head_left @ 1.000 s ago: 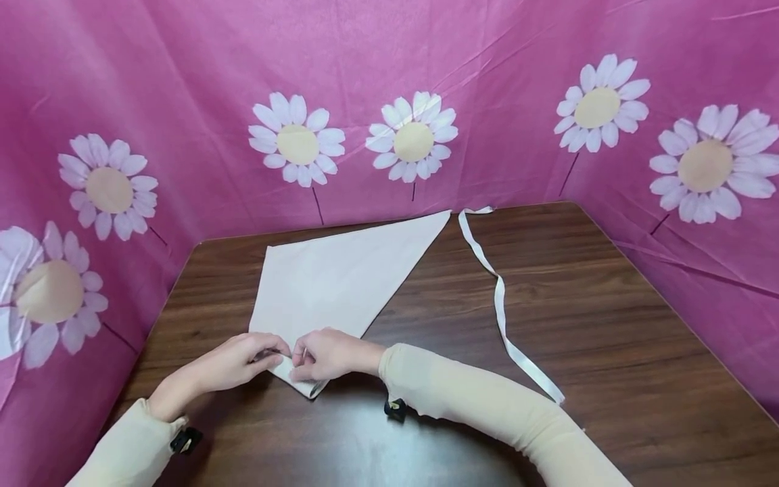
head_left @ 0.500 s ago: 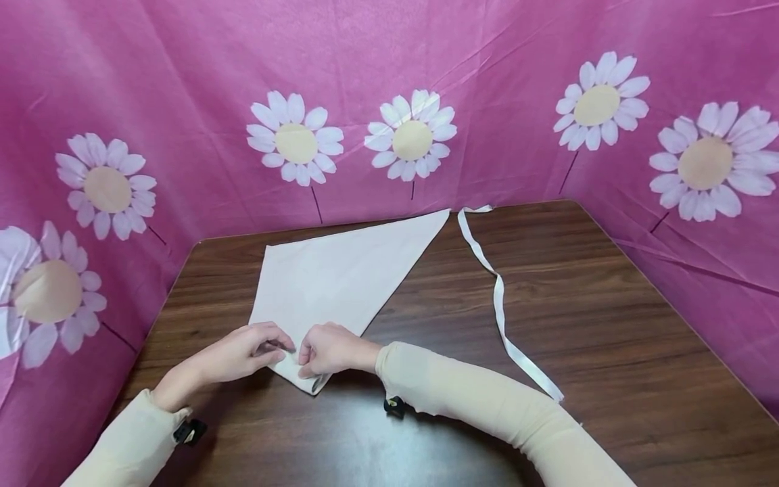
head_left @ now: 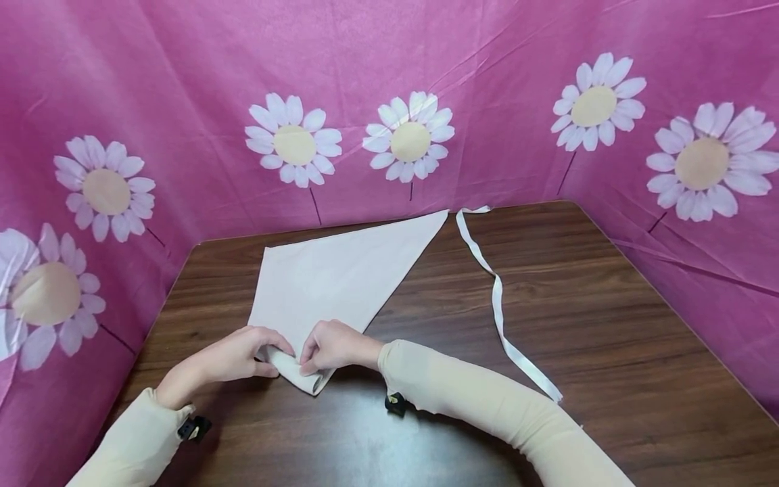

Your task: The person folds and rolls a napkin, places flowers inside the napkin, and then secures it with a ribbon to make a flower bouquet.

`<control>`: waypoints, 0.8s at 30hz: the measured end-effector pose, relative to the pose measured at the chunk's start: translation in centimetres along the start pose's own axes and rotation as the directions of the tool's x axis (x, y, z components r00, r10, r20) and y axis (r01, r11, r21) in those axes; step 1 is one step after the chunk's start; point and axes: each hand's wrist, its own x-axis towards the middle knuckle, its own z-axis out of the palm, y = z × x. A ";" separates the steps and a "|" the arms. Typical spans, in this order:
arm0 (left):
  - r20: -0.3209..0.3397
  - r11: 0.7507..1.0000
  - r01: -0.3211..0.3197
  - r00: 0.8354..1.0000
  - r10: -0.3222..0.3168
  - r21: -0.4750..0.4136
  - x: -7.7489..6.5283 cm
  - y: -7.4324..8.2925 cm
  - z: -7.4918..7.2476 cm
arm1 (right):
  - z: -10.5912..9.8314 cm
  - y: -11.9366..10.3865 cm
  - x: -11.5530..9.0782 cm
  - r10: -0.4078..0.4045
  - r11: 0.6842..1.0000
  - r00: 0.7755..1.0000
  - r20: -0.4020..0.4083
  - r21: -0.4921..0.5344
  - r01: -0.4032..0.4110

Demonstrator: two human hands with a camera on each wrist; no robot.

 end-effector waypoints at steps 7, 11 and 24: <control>0.033 0.993 -0.018 0.999 0.022 -0.114 0.2 -0.3 0.1 | -0.1 0.1 -0.6 -0.026 0.999 0.999 0.019 -0.043 0.027; 0.056 0.994 -0.023 0.998 0.030 -0.110 0.6 0.0 0.3 | -0.4 0.3 -1.2 -0.012 0.999 0.999 0.050 -0.032 0.014; 0.076 0.989 -0.058 0.995 0.069 -0.137 1.4 0.2 0.3 | -0.2 -0.4 -3.0 -0.080 0.972 0.997 -0.017 -0.225 0.075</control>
